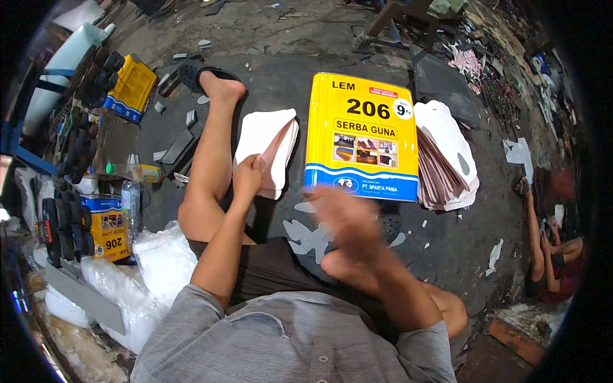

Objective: The person sits on the floor and repeatedly peels pink backing sheets off white adhesive stickers. The stickers are stacked on a yellow box, and the person handles them one by one, placing the peeled stickers and discarded backings on the floor.

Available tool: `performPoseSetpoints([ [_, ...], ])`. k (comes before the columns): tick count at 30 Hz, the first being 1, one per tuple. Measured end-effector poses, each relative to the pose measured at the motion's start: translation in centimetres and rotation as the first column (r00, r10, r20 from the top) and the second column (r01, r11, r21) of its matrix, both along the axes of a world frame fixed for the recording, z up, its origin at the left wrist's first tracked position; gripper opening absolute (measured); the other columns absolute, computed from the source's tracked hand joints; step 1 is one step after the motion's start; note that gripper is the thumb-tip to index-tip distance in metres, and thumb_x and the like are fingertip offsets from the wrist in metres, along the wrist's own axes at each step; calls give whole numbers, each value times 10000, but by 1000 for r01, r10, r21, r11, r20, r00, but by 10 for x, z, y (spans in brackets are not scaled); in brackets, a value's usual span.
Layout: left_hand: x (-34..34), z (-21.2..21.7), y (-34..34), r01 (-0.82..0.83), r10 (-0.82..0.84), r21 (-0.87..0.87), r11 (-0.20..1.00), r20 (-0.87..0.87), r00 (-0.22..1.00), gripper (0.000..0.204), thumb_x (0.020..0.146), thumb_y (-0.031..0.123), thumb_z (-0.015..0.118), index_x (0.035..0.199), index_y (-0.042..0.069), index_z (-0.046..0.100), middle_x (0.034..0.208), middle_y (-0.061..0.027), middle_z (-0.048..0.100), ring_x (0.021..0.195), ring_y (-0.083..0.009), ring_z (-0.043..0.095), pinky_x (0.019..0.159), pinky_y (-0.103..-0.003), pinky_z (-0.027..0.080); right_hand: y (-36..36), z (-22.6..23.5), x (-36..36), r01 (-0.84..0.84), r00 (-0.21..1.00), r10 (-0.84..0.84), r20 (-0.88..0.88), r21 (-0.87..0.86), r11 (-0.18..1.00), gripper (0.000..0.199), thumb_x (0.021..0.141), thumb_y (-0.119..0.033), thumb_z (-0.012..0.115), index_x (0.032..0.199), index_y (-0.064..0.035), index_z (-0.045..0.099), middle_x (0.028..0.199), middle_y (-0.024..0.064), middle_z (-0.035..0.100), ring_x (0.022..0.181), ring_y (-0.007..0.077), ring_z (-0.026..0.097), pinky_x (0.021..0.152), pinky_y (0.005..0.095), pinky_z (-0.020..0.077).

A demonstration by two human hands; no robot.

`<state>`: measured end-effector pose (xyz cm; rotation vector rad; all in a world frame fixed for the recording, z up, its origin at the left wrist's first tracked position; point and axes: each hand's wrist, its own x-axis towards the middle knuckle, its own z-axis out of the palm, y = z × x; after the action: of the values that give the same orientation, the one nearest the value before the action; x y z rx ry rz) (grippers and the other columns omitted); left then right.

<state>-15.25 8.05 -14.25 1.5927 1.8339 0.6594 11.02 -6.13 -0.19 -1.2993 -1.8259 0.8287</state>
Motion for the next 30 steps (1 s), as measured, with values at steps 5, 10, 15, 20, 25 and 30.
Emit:
performPoseSetpoints([
  [5, -12, 37, 15, 81, -103, 133, 988, 161, 982, 313, 1060, 215, 557, 1242, 12, 712, 1047, -271, 739, 943, -397, 733, 841, -447, 560, 43, -100, -131, -179, 730, 259, 633, -189, 966, 748, 998, -331, 664, 1543, 88, 370, 1633, 300, 337, 1557, 429, 268, 1253, 485, 292],
  [10, -21, 113, 17, 70, -58, 314, 947, -46, 997, 306, 1086, 213, 539, 1254, 9, 695, 1094, -243, 743, 967, -341, 734, 846, -401, 555, 63, -167, -146, 10, 647, 305, 699, -407, 913, 870, 994, -495, 636, 1577, 77, 336, 1660, 289, 306, 1558, 430, 271, 1242, 545, 279],
  [15, -35, 236, 34, -278, -104, 642, 714, 491, 865, 305, 1092, 237, 606, 1251, -14, 676, 1011, -22, 704, 867, -72, 637, 746, -244, 527, 81, -107, -140, 7, 905, 167, 391, -406, 914, 823, 962, -456, 708, 1513, 72, 402, 1607, 278, 385, 1490, 451, 371, 1174, 505, 385],
  [20, 15, 275, -9, -111, -236, 421, 900, 686, 688, 281, 1069, 167, 639, 1268, -31, 632, 1026, -23, 687, 878, -65, 646, 765, -208, 523, 62, 33, -93, 275, 942, -335, -9, 593, 757, 668, 817, -153, 851, 1396, -47, 536, 1370, 187, 560, 1252, 380, 587, 1100, 473, 481],
  [25, 51, 235, -56, 129, -595, 677, 725, 520, 613, 256, 1065, 149, 631, 1195, -71, 632, 957, -128, 738, 787, -181, 702, 705, -270, 564, 58, 118, -1, 429, 885, -388, -258, 127, 894, 283, 990, -80, 621, 1261, -8, 664, 1039, 138, 755, 916, 219, 740, 815, 344, 585],
  [30, 58, 119, -106, 543, -550, -163, 824, 2, 835, 384, 980, 364, 701, 890, -6, 742, 807, -257, 710, 728, -371, 738, 658, -492, 550, 66, 152, 70, 617, 660, -630, -409, -183, 766, 232, 1017, -158, 678, 1176, 9, 704, 1002, 70, 756, 832, 99, 702, 734, 249, 554],
])
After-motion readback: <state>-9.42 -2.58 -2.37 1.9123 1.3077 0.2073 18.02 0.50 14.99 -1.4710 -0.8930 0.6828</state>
